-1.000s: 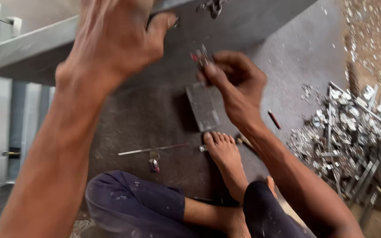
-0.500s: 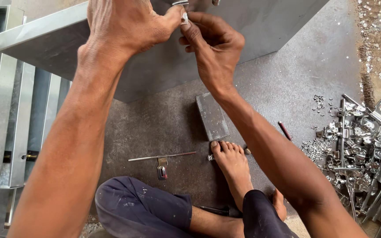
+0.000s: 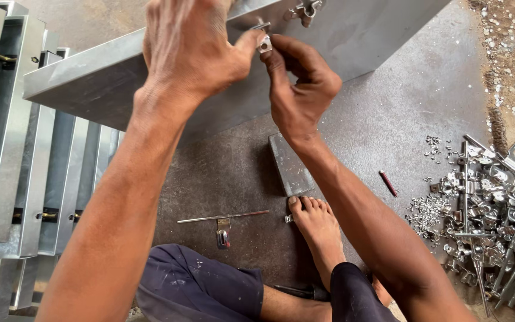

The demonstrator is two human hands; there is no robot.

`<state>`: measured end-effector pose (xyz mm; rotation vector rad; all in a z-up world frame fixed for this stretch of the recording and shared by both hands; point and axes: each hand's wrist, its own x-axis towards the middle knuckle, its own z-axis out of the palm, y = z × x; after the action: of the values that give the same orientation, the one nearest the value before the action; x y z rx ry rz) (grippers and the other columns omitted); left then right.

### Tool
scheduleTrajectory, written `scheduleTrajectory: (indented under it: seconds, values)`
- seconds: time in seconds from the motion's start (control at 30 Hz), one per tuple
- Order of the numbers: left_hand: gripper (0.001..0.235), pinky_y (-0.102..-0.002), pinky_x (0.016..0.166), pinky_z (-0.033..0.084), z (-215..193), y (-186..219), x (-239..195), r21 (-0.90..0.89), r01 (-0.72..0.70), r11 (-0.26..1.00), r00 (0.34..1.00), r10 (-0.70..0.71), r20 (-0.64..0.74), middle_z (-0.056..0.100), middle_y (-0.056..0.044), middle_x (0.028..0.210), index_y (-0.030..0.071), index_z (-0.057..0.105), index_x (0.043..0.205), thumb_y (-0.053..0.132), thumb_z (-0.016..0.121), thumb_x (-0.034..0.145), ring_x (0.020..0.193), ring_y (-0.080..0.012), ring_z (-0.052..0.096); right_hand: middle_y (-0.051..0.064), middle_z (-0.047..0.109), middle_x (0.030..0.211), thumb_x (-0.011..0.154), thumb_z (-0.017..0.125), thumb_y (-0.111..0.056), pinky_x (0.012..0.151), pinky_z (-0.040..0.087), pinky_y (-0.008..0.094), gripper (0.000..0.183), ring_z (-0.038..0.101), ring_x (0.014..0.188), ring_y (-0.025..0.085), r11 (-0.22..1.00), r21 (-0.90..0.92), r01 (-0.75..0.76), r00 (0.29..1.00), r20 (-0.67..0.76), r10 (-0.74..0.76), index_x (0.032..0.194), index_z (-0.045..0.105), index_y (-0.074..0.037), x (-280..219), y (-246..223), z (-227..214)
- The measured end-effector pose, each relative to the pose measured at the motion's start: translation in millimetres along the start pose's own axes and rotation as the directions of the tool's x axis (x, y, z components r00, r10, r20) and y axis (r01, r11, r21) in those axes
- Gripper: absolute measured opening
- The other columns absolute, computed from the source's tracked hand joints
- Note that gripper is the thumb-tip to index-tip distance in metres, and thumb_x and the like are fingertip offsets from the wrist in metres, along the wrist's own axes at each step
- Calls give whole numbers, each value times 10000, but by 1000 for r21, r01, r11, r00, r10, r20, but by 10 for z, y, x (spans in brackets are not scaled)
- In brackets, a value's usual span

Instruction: The person attaches metal latches to a rectangular metal panel by positioning small components and hammering them into place. They pick up metal rods and fasteners from a pile on the floor, securing them to the panel before turning it over to continue the assembly.

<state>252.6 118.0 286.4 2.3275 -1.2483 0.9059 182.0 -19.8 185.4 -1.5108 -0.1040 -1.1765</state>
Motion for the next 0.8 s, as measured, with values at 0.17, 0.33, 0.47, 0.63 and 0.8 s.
scheduleTrajectory:
  seconds: [0.17, 0.33, 0.47, 0.63, 0.8]
  values:
    - [400, -429, 695, 513, -46, 82, 31, 15, -5, 1000, 1000, 5, 12, 697, -127, 908, 43, 762, 1088, 312, 922, 839, 819, -258, 652, 150, 782, 986, 961, 787, 2, 780, 668, 309, 230, 773, 877, 197, 855, 315, -412, 898, -19, 440, 1162, 708, 80, -48, -147, 74]
    - [403, -347, 727, 530, -219, 432, -91, -18, -122, 992, 984, 118, -134, 718, -109, 972, 60, 740, 1165, 209, 852, 808, 869, -220, 660, 116, 728, 1147, 807, 746, -95, 971, 525, 337, 632, 693, 1053, 199, 321, 407, -855, 440, 244, 864, 1394, 528, -8, 63, -630, -335]
    - [202, -349, 555, 421, -297, 1044, -610, -36, 57, 998, 986, -50, 161, 686, -32, 702, 85, 793, 1094, 42, 790, 897, 632, -185, 567, 176, 717, 1109, 783, 784, -269, 884, 470, 385, 622, 668, 1010, 286, 101, 485, -869, 323, 400, 858, 1262, 586, 75, -45, -1328, -1069]
    - [252, -379, 849, 542, -291, 1604, -1407, -289, 58, 956, 990, -92, -109, 719, -49, 943, 37, 736, 1060, 5, 759, 812, 902, -202, 660, 153, 701, 912, 823, 717, -267, 886, 549, 442, 290, 664, 884, 286, -39, 376, -926, 42, 206, 978, 960, 657, -18, -548, -1221, -1239]
    - [326, -371, 810, 537, 88, 2243, -1924, -610, 694, -383, 237, -678, 696, 709, -57, 945, 9, 727, 1054, 171, 844, 796, 865, -193, 643, 96, 671, 858, 812, 721, -143, 868, 560, 442, 104, 650, 877, 251, -52, 446, -893, 57, 226, 972, 805, 658, -61, -1028, -706, -1445]
